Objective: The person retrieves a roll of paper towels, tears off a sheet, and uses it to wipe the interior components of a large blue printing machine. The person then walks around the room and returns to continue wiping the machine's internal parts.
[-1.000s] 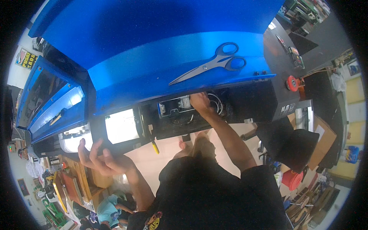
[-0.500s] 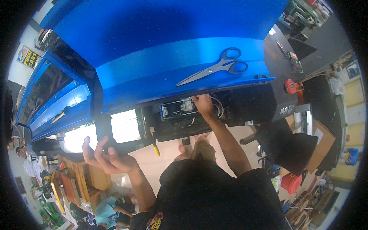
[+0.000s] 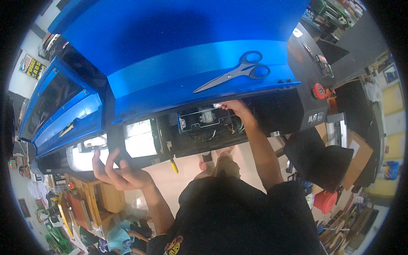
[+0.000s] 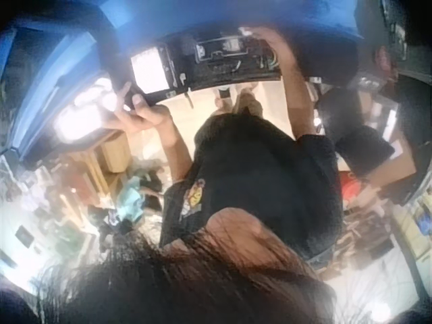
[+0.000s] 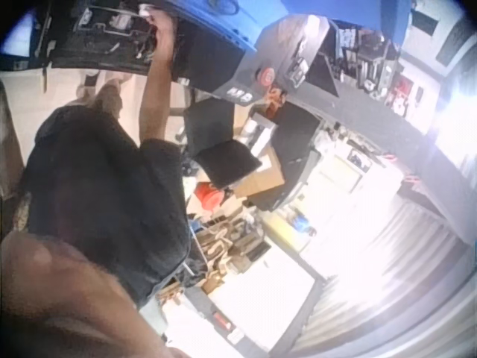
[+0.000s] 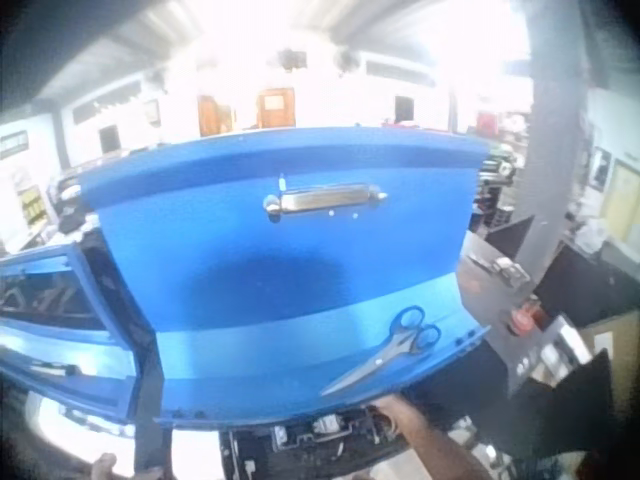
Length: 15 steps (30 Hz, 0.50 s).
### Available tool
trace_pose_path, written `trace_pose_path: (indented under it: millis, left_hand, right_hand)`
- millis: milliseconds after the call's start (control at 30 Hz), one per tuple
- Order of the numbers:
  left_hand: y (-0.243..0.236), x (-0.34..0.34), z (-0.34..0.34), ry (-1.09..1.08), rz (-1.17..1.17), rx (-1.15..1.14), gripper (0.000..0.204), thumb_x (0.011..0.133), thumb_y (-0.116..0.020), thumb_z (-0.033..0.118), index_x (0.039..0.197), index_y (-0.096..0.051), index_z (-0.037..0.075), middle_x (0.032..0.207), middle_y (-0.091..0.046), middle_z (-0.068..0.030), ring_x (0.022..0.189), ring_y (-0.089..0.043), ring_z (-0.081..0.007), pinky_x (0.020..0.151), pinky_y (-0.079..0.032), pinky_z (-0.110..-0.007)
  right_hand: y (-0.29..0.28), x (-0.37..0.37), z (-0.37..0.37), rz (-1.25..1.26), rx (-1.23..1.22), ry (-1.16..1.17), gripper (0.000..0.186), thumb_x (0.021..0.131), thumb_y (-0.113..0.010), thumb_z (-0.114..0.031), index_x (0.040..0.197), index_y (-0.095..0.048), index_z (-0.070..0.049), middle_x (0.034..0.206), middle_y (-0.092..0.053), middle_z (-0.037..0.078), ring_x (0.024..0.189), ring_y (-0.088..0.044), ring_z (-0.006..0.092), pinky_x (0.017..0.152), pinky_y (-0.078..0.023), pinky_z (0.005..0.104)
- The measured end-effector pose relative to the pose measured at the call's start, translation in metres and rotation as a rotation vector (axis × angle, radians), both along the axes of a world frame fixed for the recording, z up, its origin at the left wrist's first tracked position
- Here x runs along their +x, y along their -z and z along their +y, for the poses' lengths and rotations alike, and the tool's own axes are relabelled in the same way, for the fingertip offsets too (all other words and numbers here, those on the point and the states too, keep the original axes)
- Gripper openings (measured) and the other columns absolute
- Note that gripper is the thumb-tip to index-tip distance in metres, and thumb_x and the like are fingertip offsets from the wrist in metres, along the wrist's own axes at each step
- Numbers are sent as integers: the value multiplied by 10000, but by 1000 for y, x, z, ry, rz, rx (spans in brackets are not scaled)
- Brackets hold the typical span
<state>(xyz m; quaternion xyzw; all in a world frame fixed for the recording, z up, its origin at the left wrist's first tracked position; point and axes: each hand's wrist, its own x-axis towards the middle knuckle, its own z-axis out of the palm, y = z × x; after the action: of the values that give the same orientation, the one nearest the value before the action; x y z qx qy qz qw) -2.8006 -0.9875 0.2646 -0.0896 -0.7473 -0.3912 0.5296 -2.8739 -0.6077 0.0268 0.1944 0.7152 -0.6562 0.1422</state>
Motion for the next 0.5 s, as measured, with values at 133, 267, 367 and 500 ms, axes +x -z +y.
trace_pose_path:
  millis: [133,267,367,500]
  left_hand:
    - [-1,1,1,-11,-17,-29,277,818,-538,202,889,-700,-11,1279,-495,-201,1239,-463,-332,1063,-321,-502]
    - [-1,1,1,-17,-16,-43,280,842,-535,209,887,-699,-13,1264,-497,-198,1234,-470,-335,1064,-330,-505]
    - [-1,1,0,-13,-14,-51,280,848,-540,216,888,-701,-9,1255,-498,-197,1230,-475,-334,1058,-338,-508]
    - [-1,2,-1,-24,-17,-50,277,846,-535,207,891,-705,-7,1257,-495,-195,1220,-476,-326,1059,-341,-516]
  right_hand:
    - [-1,31,4,139,-208,432,144,840,-693,-12,975,-685,-60,940,-690,58,823,-644,140,729,-513,283]
    - [-19,44,-24,207,-259,588,383,790,-784,-34,1150,-658,-68,1008,-701,54,914,-661,180,826,-524,355]
    - [-44,38,-52,361,62,430,375,763,-795,-7,1114,-670,-51,1010,-703,48,1010,-658,227,915,-508,388]
    - [-54,18,-102,340,626,117,228,804,-758,-63,1019,-696,-19,1012,-719,146,995,-677,318,902,-515,398]
